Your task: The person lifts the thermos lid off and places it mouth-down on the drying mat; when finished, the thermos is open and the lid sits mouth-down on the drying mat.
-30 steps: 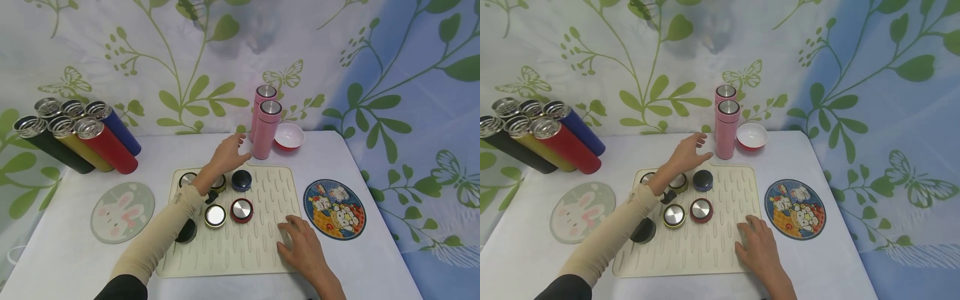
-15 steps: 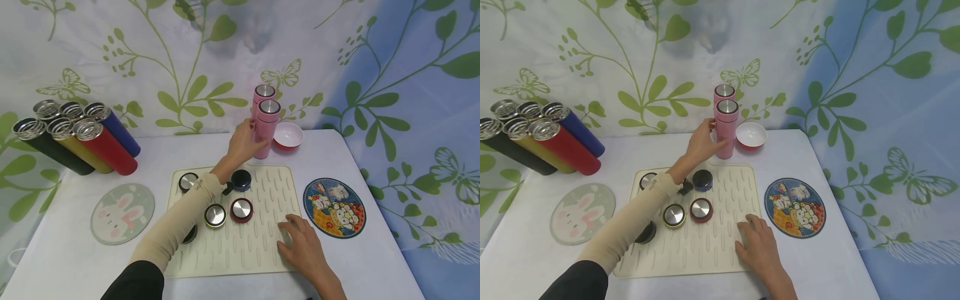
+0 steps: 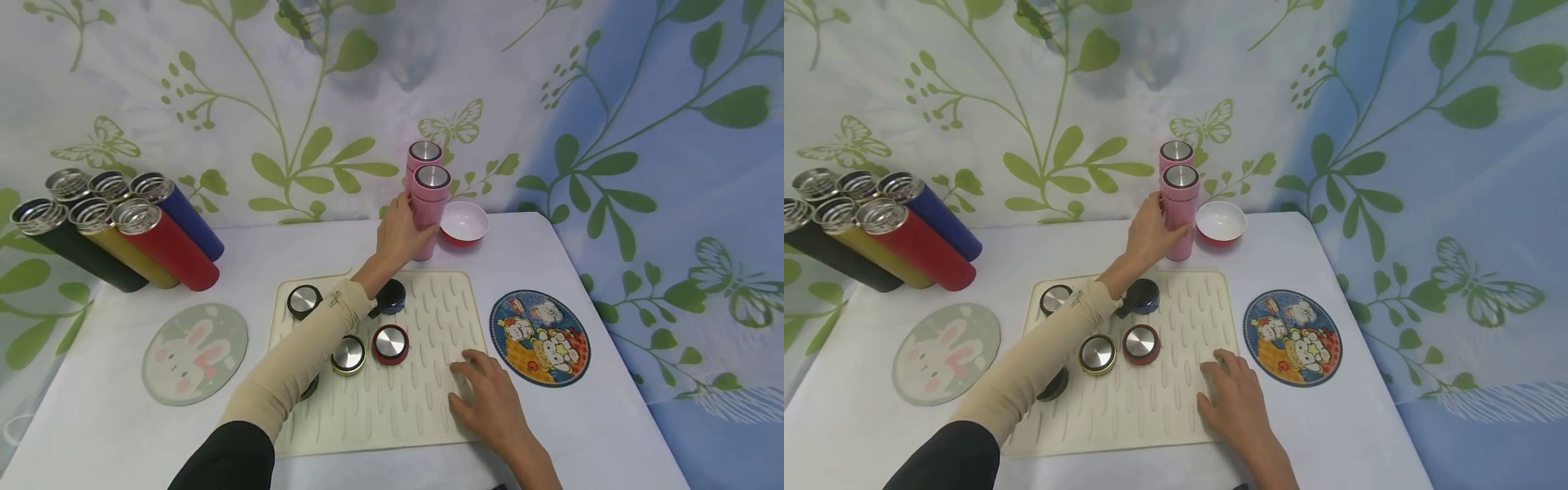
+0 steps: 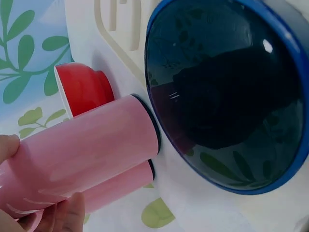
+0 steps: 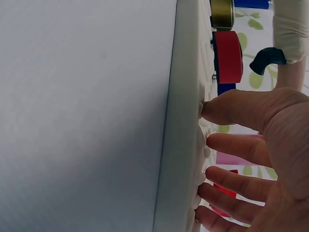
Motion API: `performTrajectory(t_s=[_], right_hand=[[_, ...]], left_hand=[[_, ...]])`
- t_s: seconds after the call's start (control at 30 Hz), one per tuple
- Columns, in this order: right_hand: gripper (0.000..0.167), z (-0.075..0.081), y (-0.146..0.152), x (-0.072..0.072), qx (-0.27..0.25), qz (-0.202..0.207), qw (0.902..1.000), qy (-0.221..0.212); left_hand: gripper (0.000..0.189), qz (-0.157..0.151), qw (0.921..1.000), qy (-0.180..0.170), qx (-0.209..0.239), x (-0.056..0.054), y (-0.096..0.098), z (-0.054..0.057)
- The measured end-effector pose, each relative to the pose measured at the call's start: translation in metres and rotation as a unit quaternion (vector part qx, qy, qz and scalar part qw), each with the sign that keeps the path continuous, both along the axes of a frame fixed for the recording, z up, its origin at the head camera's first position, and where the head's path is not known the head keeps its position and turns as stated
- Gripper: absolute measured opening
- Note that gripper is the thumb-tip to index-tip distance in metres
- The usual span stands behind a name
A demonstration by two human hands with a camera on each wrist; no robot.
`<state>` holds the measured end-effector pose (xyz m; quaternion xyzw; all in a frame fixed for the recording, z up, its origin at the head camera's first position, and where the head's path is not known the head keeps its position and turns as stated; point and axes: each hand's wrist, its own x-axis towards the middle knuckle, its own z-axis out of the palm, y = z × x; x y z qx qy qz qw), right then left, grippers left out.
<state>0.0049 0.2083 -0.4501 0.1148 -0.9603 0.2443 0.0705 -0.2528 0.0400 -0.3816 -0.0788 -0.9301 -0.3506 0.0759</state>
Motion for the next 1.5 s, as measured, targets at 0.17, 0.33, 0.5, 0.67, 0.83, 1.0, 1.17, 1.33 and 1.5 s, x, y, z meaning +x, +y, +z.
performTrajectory(t_s=[0.17,0.33,0.5,0.67,0.83,1.0,1.17,1.33,1.5], right_hand=[[0.042,-0.001,-0.002,-0.001,0.001,0.001,1.0000,-0.004],[0.042,-0.002,-0.002,-0.002,0.004,0.003,1.0000,0.004],[0.042,-0.005,-0.002,-0.001,-0.001,0.008,1.0000,0.000],[0.042,-0.008,-0.003,0.000,0.002,0.014,0.9999,0.009],[0.042,-0.004,-0.003,-0.003,0.006,0.016,0.9998,0.010],[0.041,-0.003,-0.003,-0.004,0.002,0.017,0.9998,0.011],[0.041,-0.004,-0.004,-0.005,0.002,0.014,0.9999,0.009],[0.041,-0.001,-0.004,-0.003,0.004,0.007,1.0000,-0.004],[0.041,0.007,-0.004,-0.002,0.010,-0.010,0.9989,-0.046]], left_hand=[[0.080,-0.015,0.9999,0.000,0.004,0.003,-0.007,-0.008],[0.079,-0.034,0.9990,0.012,0.027,0.007,-0.014,-0.014],[0.077,-0.045,0.9973,0.012,0.057,0.017,-0.023,-0.020],[0.070,-0.067,0.9859,0.051,0.145,0.031,-0.034,-0.019],[0.067,-0.098,0.9615,0.089,0.241,0.045,-0.047,-0.001],[0.065,-0.129,0.9243,0.124,0.337,0.062,-0.058,0.020],[0.065,-0.173,0.8626,0.149,0.451,0.081,-0.069,0.034],[0.068,-0.185,0.8250,0.150,0.512,0.101,-0.083,0.045],[0.068,-0.178,0.8340,0.124,0.507,0.124,-0.100,0.051]])
